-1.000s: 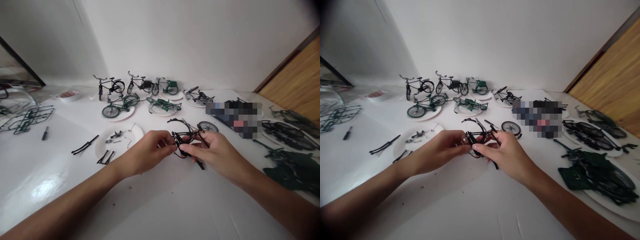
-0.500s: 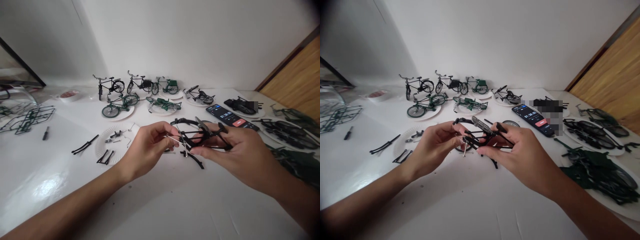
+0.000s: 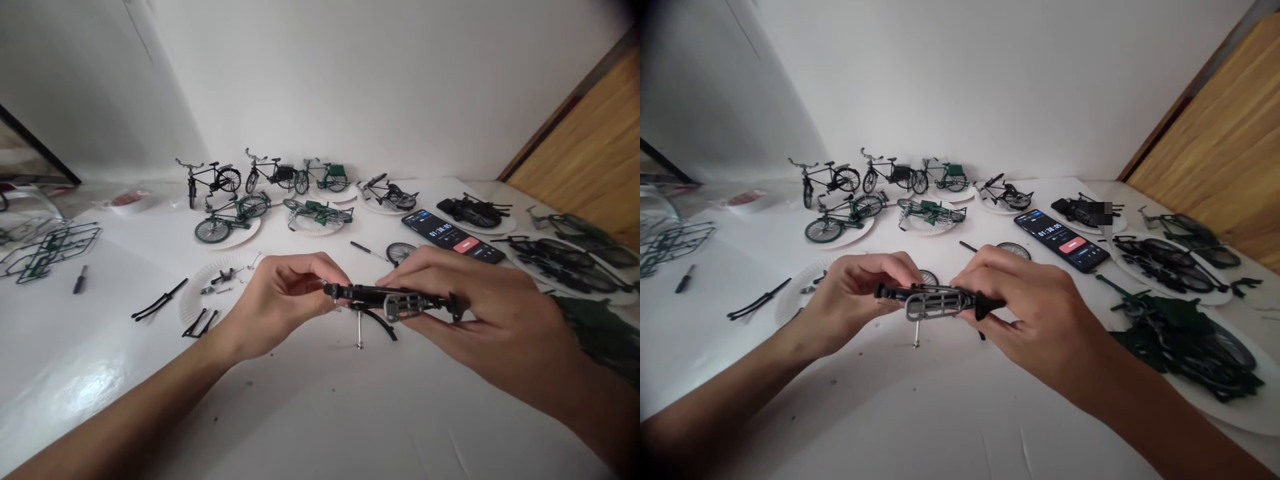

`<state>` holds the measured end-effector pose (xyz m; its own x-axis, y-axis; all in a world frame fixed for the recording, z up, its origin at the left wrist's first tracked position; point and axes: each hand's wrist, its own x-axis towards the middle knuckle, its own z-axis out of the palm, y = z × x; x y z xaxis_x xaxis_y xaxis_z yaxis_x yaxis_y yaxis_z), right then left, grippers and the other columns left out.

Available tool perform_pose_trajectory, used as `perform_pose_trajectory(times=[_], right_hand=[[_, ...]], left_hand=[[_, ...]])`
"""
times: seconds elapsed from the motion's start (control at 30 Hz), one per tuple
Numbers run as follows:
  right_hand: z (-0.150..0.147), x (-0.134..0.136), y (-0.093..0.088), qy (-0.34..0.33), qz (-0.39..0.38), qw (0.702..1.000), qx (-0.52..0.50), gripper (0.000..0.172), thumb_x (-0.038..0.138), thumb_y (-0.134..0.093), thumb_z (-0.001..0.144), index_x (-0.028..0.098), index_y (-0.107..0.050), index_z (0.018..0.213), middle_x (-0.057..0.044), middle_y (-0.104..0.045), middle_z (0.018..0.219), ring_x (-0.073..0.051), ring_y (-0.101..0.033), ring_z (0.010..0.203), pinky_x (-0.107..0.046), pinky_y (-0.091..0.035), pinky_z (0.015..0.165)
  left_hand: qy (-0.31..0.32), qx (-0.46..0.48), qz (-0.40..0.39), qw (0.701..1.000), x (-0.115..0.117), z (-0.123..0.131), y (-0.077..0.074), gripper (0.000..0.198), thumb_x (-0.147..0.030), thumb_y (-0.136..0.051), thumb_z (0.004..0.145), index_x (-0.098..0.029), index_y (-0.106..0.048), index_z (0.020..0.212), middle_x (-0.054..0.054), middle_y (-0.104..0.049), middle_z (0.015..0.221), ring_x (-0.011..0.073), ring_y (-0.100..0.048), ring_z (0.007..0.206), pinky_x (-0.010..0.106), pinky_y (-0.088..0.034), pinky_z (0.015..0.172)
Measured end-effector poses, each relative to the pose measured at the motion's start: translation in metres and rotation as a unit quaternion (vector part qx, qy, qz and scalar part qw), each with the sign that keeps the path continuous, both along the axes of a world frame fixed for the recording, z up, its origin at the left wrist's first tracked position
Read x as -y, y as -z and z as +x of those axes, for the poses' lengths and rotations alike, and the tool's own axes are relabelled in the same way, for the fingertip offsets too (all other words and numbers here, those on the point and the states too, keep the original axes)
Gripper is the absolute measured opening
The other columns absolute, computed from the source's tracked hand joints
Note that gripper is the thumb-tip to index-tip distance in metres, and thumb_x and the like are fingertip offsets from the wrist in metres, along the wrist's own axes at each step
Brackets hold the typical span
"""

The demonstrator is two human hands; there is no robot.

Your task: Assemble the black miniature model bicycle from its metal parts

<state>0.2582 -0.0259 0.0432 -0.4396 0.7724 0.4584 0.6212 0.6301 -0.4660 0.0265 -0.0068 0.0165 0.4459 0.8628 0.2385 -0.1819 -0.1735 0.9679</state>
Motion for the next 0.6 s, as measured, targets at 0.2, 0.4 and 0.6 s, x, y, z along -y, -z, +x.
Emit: perform_pose_trajectory(times=[0.2, 0.4, 0.6], right_hand=[[0.001, -0.01, 0.011, -0.002, -0.046, 0.999, -0.029, 0.011, 0.028, -0.073, 0.085, 0.026, -0.063, 0.084, 0.002, -0.065, 0.082, -0.015, -0.06, 0.071, -0.027, -0.046, 0.064], [0.0, -0.013, 0.017, 0.042, -0.106, 0.993, -0.034, 0.019, 0.039, -0.075, 0.084, 0.026, -0.061, 0.085, 0.003, -0.061, 0.08, -0.015, -0.059, 0.073, -0.026, -0.045, 0.065], [0.0, -0.014, 0.017, 0.018, -0.074, 0.996, -0.036, 0.016, 0.033, -0.075, 0.084, 0.025, -0.061, 0.082, 0.002, -0.061, 0.081, -0.015, -0.057, 0.071, -0.027, -0.045, 0.064]], left_hand=[[0.021, -0.006, -0.095, 0.995, -0.003, 0.001, 0.007, 0.012, -0.022, -0.075, 0.087, -0.014, -0.073, 0.079, 0.003, -0.066, 0.083, 0.0104, -0.058, 0.078, 0.023, -0.047, 0.074], [0.051, 0.031, -0.189, 0.98, -0.004, 0.001, 0.012, 0.016, -0.029, -0.075, 0.088, -0.014, -0.074, 0.081, 0.002, -0.064, 0.083, 0.0105, -0.056, 0.077, 0.025, -0.048, 0.078], [0.032, 0.006, -0.119, 0.992, -0.001, 0.001, 0.008, 0.012, -0.026, -0.074, 0.09, -0.016, -0.079, 0.087, 0.003, -0.065, 0.084, 0.0111, -0.058, 0.078, 0.024, -0.049, 0.078]])
